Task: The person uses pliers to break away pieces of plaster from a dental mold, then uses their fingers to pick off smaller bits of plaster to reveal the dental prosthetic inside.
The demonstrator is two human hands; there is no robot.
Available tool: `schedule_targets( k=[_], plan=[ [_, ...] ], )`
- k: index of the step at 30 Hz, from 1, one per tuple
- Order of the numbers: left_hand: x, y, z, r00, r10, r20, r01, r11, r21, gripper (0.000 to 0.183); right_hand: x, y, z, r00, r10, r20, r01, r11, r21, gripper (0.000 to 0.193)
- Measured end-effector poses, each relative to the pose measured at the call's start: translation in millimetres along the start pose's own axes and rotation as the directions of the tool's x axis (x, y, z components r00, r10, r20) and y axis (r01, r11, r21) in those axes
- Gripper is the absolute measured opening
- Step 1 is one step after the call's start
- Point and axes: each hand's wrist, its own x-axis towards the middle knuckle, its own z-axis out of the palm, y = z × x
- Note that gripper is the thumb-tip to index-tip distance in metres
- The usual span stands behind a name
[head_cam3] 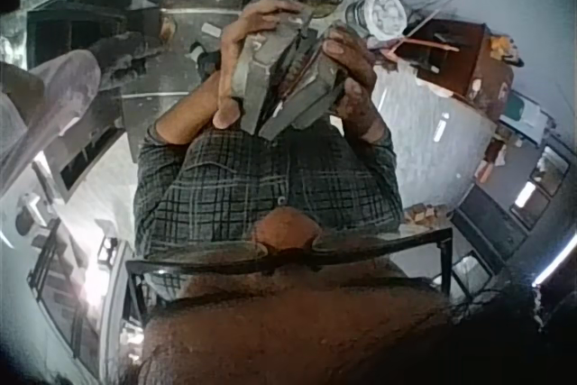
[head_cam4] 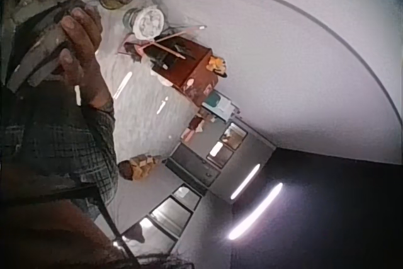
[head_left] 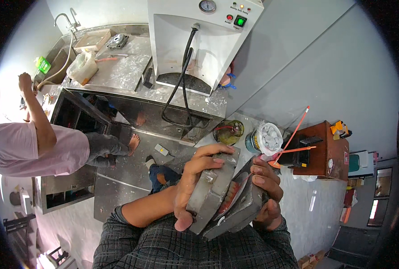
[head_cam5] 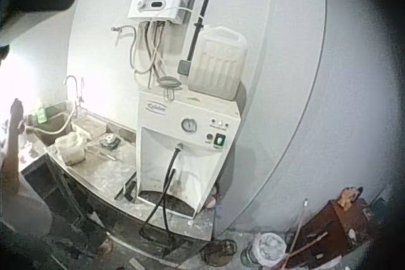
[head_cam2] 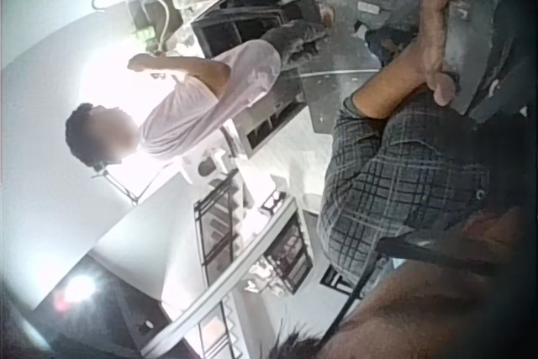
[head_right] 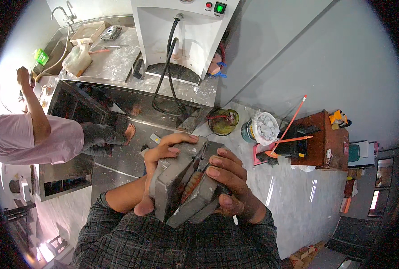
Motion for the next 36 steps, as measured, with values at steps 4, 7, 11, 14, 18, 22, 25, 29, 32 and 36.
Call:
schedule_targets(
  k=[4, 7, 11, 14, 18, 22, 25, 29, 32, 36],
  plan=[
    [-0.5, 3.7, 8.1, 0.966, -0.193, -0.172, 0.162, 0.971, -0.176, 0.124, -5.7, 6.5, 9.2, 0.991, 0.038, -0.132, -0.033, 0.999, 0.033, 0.063],
    [-0.1, 15.2, 10.8, 0.825, -0.464, -0.322, 0.355, 0.870, -0.343, 0.118, -29.5, 22.6, 7.1, 0.949, 0.255, -0.184, -0.203, 0.943, 0.262, 0.065],
    [-10.5, 32.2, 6.4, 0.531, -0.782, -0.326, 0.133, 0.457, -0.880, 0.110, -9.6, 21.1, 22.4, 0.858, 0.291, -0.423, -0.158, 0.934, 0.322, 0.086],
    [-9.9, 24.9, -4.5, 0.589, -0.750, -0.302, 0.152, 0.470, -0.870, 0.092, -31.8, 43.7, 25.4, 0.675, 0.602, -0.427, -0.247, 0.729, 0.638, 0.103],
    [-1.1, 24.5, -6.5, 0.573, -0.769, -0.282, -0.005, 0.340, -0.940, 0.082, -62.3, 57.3, 37.2, 0.695, 0.649, -0.310, -0.090, 0.506, 0.858, 0.124],
    [4.8, 25.3, -7.7, 0.510, -0.814, -0.278, 0.050, 0.351, -0.935, 0.080, -87.4, 63.2, 37.6, 0.604, 0.775, -0.186, -0.141, 0.334, 0.932, 0.123],
    [5.8, 24.9, -5.0, 0.494, -0.834, -0.247, 0.120, 0.346, -0.930, 0.083, -92.5, 62.6, 40.5, 0.616, 0.773, -0.150, -0.147, 0.300, 0.943, 0.127],
    [12.3, 22.9, -4.5, 0.553, -0.823, -0.131, 0.051, 0.191, -0.980, 0.085, -91.1, 61.4, 42.3, 0.630, 0.764, -0.137, -0.190, 0.322, 0.927, 0.133],
    [20.6, 25.1, -0.2, 0.452, -0.882, -0.131, 0.050, 0.172, -0.984, 0.085, -98.5, 68.8, 42.0, 0.670, 0.727, -0.151, -0.176, 0.354, 0.919, 0.131],
    [21.7, 19.1, 0.6, 0.312, -0.936, -0.164, 0.129, 0.213, -0.969, 0.090, -98.0, 67.0, 37.4, 0.655, 0.738, -0.165, -0.219, 0.393, 0.893, 0.129]
  ],
)
